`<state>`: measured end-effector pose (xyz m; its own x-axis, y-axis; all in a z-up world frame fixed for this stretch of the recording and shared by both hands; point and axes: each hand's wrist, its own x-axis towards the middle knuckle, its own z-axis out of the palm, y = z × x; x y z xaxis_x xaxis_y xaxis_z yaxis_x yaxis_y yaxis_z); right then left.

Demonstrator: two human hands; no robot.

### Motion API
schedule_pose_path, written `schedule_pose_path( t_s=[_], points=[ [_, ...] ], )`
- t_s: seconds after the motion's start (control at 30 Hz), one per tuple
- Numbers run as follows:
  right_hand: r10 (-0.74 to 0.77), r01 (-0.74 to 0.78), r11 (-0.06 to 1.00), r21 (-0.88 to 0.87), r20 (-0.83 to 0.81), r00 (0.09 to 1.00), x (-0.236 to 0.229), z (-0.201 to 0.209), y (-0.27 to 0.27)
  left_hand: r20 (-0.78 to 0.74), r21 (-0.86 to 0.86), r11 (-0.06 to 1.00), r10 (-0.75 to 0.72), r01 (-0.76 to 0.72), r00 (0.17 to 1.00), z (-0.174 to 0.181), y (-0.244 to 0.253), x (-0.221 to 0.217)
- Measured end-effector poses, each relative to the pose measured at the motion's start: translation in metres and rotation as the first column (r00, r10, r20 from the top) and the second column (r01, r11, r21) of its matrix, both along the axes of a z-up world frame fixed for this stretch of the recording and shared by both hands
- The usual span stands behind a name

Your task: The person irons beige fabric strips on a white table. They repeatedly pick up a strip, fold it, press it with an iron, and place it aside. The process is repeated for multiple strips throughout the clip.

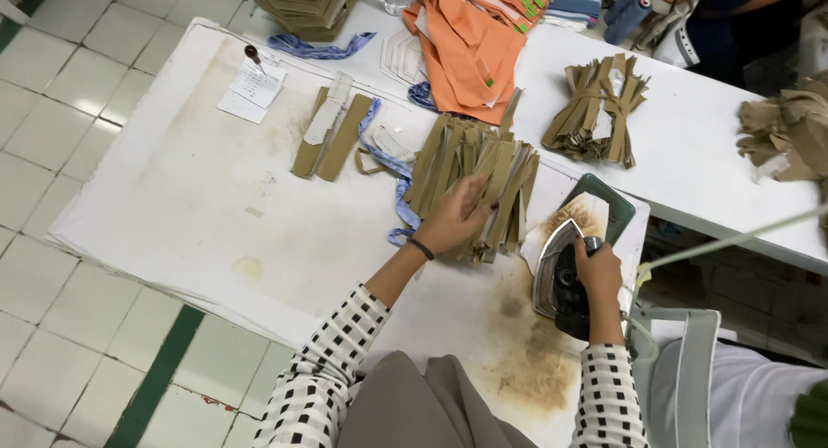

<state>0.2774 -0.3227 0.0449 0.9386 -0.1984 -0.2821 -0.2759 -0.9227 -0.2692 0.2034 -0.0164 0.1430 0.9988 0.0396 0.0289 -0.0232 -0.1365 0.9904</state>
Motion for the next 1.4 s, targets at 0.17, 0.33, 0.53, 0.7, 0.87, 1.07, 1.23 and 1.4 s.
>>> schedule_pose_path(
  t_s=[0.17,0.33,0.53,0.7,0.87,1.07,1.23,1.4],
  points=[
    [-0.019,0.019,1.0,-0.016,-0.008,1.0,-0.002,0.008,0.01,0.253,0.342,0.717,0.552,-0.607,0.794,-0.161,0.158,0.066],
    [-0.093,0.093,0.996,0.007,-0.031,0.995,0.001,0.009,0.011,-0.218,0.695,0.457,0.87,-0.555,0.443,-0.162,0.253,0.04],
    [-0.127,0.127,0.992,-0.009,-0.075,0.989,0.005,0.005,0.012,-0.351,0.846,0.499,0.788,-0.189,0.506,-0.178,0.273,0.059],
    [-0.107,0.107,0.994,-0.014,-0.057,0.993,0.006,-0.007,0.005,-0.376,0.737,0.637,0.663,-0.224,0.648,-0.27,0.301,0.076],
    [-0.084,0.085,0.996,0.015,-0.046,0.995,-0.004,0.016,0.019,-0.347,0.718,0.625,0.703,-0.307,0.62,-0.186,0.233,0.04],
    [-0.046,0.046,0.999,0.007,-0.014,0.999,-0.008,0.012,0.013,-0.494,0.493,0.772,0.628,-0.401,0.602,-0.228,0.215,-0.05],
    [-0.007,0.007,1.0,-0.001,-0.005,1.0,-0.004,-0.006,0.0,-0.629,0.43,0.837,0.546,-0.338,0.553,-0.176,0.134,-0.188],
    [0.002,-0.001,1.0,-0.023,0.03,1.0,0.001,-0.021,-0.008,-0.635,0.406,0.831,0.555,-0.379,0.537,-0.133,0.075,-0.263]
  ],
)
